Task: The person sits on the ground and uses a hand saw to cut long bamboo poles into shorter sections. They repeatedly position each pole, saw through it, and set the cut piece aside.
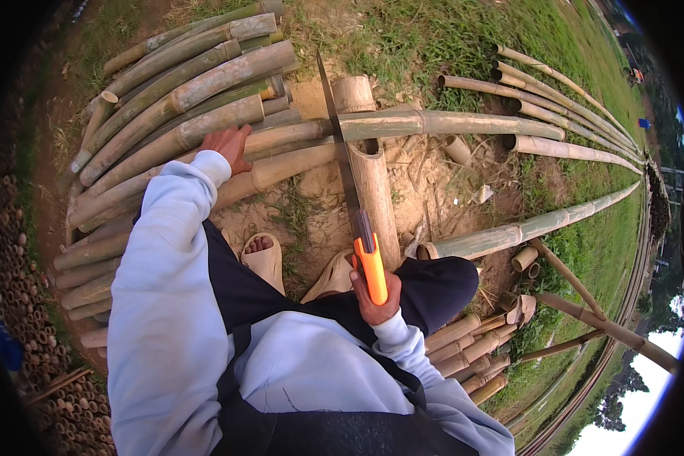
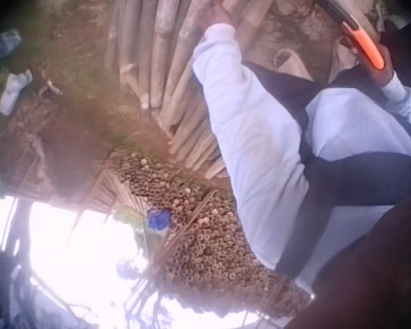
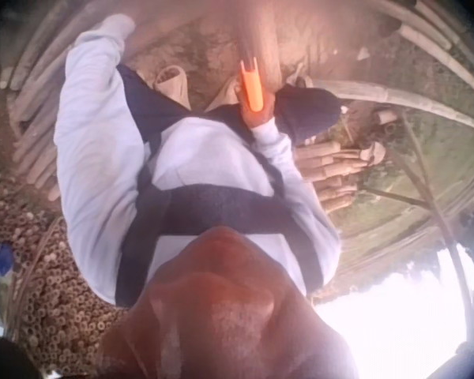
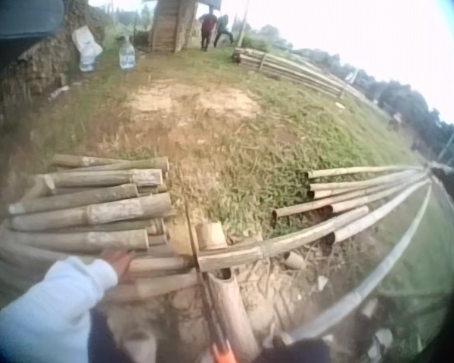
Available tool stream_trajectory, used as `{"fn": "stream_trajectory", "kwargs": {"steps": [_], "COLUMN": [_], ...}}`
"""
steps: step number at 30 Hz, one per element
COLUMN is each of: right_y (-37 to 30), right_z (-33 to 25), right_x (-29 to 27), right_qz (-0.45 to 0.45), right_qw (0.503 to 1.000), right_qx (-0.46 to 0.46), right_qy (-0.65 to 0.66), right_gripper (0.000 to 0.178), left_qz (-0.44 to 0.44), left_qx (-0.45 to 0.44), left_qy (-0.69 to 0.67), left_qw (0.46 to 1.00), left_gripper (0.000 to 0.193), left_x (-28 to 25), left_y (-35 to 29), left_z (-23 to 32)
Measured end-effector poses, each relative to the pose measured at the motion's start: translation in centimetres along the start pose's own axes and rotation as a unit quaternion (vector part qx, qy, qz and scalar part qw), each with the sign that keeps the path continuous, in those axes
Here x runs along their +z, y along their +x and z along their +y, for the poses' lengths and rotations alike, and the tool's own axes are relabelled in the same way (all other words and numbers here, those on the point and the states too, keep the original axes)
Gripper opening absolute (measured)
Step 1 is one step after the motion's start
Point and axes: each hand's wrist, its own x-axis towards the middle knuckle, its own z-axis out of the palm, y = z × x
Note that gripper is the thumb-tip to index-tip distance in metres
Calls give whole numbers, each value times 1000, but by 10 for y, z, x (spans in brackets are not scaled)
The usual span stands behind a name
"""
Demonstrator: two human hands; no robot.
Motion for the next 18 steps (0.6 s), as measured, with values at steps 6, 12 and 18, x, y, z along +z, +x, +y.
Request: {"fn": "stream_trajectory", "kwargs": {"steps": [6,12,18], "right_y": [51,112,-36], "right_z": [5,-16,-16], "right_x": [5,25,-16], "right_qz": [-9,-2,-13], "right_qw": [999,999,997], "right_qx": [-27,-41,-20], "right_qy": [-18,-3,-71], "right_gripper": [16,24,18], "left_qz": [-5,8,-4], "left_qx": [9,17,0], "left_qy": [4,12,3], "left_qw": [1000,1000,1000], "left_gripper": [65,68,68], "left_x": [-7,-9,-11], "left_y": [-1,1,0], "left_z": [5,8,4]}}
